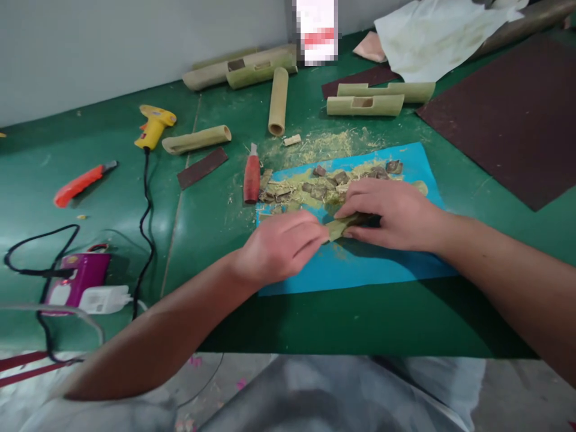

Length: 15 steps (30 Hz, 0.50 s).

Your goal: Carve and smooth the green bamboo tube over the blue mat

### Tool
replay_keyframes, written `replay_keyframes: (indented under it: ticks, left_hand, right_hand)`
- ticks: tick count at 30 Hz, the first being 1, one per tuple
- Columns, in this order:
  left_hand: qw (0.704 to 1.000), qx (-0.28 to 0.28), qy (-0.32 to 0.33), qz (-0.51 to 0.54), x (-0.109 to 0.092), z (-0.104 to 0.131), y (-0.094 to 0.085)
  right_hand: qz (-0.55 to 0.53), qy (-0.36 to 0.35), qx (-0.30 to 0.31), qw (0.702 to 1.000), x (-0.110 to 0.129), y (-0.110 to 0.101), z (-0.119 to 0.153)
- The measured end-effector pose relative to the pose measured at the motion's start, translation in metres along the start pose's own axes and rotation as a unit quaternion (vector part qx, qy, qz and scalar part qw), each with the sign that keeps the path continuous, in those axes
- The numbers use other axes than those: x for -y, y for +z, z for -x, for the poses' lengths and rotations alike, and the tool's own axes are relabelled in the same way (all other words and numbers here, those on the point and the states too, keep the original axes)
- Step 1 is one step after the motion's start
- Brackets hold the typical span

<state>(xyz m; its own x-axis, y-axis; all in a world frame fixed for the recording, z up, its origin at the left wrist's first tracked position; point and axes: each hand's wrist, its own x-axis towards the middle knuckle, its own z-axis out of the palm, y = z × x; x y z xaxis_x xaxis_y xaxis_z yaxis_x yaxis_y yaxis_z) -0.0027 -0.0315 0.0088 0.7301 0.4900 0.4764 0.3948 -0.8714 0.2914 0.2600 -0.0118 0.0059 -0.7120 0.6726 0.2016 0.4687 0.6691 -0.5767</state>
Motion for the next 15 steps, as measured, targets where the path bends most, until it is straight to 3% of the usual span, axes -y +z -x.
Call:
replay_keyframes:
  ticks: [15]
  left_hand:
    - [1.000,0.003,-0.003,0.016,0.0007,0.0004,0.0008]
  right_hand:
    - [0.006,0.015,0.012,1.000,0.0023,-0.0030,-0.0006]
